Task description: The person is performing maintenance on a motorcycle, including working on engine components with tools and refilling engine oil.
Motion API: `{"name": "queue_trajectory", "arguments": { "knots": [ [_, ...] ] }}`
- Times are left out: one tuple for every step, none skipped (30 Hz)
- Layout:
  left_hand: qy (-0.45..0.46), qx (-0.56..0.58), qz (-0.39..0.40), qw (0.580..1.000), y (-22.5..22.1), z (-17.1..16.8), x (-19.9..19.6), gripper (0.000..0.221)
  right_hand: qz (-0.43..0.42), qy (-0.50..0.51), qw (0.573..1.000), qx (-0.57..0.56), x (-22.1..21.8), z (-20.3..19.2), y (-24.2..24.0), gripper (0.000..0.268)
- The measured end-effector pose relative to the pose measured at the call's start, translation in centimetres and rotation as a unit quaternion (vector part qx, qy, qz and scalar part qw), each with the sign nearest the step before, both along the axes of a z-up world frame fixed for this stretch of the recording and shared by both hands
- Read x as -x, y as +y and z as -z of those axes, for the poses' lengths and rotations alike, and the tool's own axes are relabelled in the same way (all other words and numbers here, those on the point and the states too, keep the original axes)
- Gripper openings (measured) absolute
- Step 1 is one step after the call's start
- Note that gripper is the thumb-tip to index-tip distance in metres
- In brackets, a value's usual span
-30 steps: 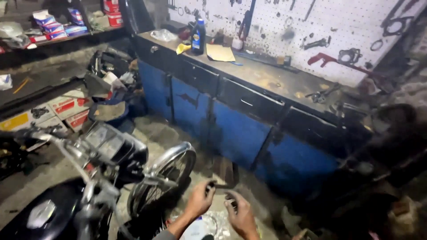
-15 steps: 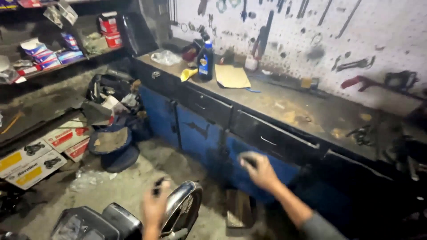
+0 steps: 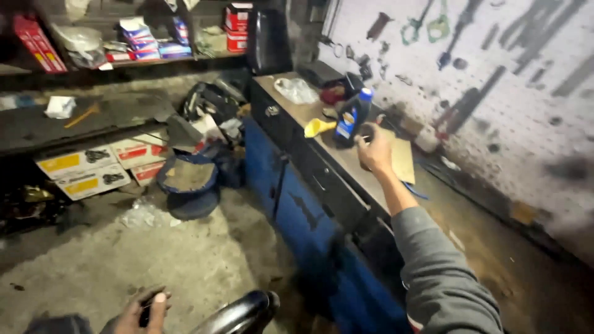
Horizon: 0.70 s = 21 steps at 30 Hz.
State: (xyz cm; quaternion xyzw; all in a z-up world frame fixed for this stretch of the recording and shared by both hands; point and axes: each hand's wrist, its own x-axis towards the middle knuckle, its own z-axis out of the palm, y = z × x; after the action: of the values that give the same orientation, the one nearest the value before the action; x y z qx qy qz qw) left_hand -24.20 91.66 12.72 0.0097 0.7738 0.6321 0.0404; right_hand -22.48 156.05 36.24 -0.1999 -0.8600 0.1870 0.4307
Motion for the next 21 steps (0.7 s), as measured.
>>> {"name": "queue_trajectory", "arguments": {
  "knots": [
    [0.003,0.000,-0.006,1.000,3.1,-1.2,0.1,0.032,-0.006,0.003,1.000,0.000,1.3,-0.4,1.7,0.031],
    [0.041,-0.019,-0.038,0.998,6.3,-2.4,0.3,0.025,0.045,-0.016,0.998,0.040,2.6,-0.9,3.4,0.042],
    [0.081,-0.039,-0.072,0.993,9.1,-3.9,0.8,0.018,0.094,-0.033,0.992,0.079,4.4,-1.7,4.7,0.054],
    [0.087,-0.040,-0.079,0.992,11.3,-4.4,1.8,0.018,0.086,-0.028,0.993,0.078,6.0,-1.4,6.7,0.054],
    [0.045,-0.004,-0.049,0.998,13.8,-4.7,2.7,0.020,0.113,-0.027,0.988,0.098,7.4,-0.7,9.0,0.063],
    [0.001,0.032,-0.020,0.999,16.3,-5.0,3.7,0.023,0.139,-0.026,0.983,0.118,8.8,0.0,11.2,0.073],
    [0.005,0.034,-0.025,0.999,18.3,-5.5,4.5,0.023,0.133,-0.023,0.984,0.120,10.0,1.0,12.7,0.073],
    [-0.036,0.059,0.021,0.997,20.1,-6.1,5.3,0.023,0.139,-0.027,0.981,0.134,11.1,2.0,14.1,0.091],
    [-0.078,0.085,0.068,0.991,22.1,-6.7,6.1,0.023,0.146,-0.031,0.977,0.151,12.2,3.1,15.6,0.110],
    [-0.076,0.088,0.063,0.991,24.3,-8.6,6.8,0.023,0.141,-0.029,0.978,0.154,12.7,3.5,16.1,0.110],
    [-0.070,0.095,0.143,0.983,26.4,-10.4,7.4,0.024,0.132,-0.051,0.970,0.197,13.0,4.1,16.5,0.091],
    [-0.063,0.102,0.223,0.967,28.5,-12.1,7.9,0.025,0.122,-0.073,0.961,0.239,13.1,4.8,16.8,0.072],
    [-0.067,0.106,0.224,0.966,30.3,-13.4,8.4,0.025,0.124,-0.077,0.959,0.243,12.8,4.5,15.9,0.072],
    [0.013,0.098,0.263,0.960,32.0,-14.7,8.9,0.027,0.125,-0.053,0.958,0.254,12.4,4.1,14.9,0.064],
    [0.090,0.085,0.298,0.946,33.8,-15.8,9.0,0.030,0.129,-0.032,0.956,0.262,11.7,3.7,14.0,0.055],
    [0.082,0.086,0.302,0.946,35.5,-16.5,9.4,0.030,0.133,-0.038,0.955,0.264,10.3,3.7,13.0,0.055],
    [0.098,0.069,0.317,0.941,37.5,-17.4,10.1,0.029,0.104,-0.031,0.966,0.233,9.4,3.4,12.0,0.053],
    [0.114,0.051,0.331,0.935,39.3,-18.2,10.8,0.031,0.074,-0.024,0.976,0.202,8.4,3.0,11.0,0.052],
    [0.111,0.051,0.332,0.936,41.1,-18.3,11.4,0.031,0.075,-0.027,0.976,0.202,7.0,2.0,9.7,0.052],
    [0.131,0.034,0.336,0.932,42.8,-18.4,12.0,0.062,-0.038,-0.026,0.971,0.236,5.6,1.1,8.3,0.057],
    [0.151,0.022,0.342,0.927,44.1,-18.5,12.7,0.100,-0.149,-0.022,0.951,0.272,4.1,0.3,6.6,0.064]
  ]
}}
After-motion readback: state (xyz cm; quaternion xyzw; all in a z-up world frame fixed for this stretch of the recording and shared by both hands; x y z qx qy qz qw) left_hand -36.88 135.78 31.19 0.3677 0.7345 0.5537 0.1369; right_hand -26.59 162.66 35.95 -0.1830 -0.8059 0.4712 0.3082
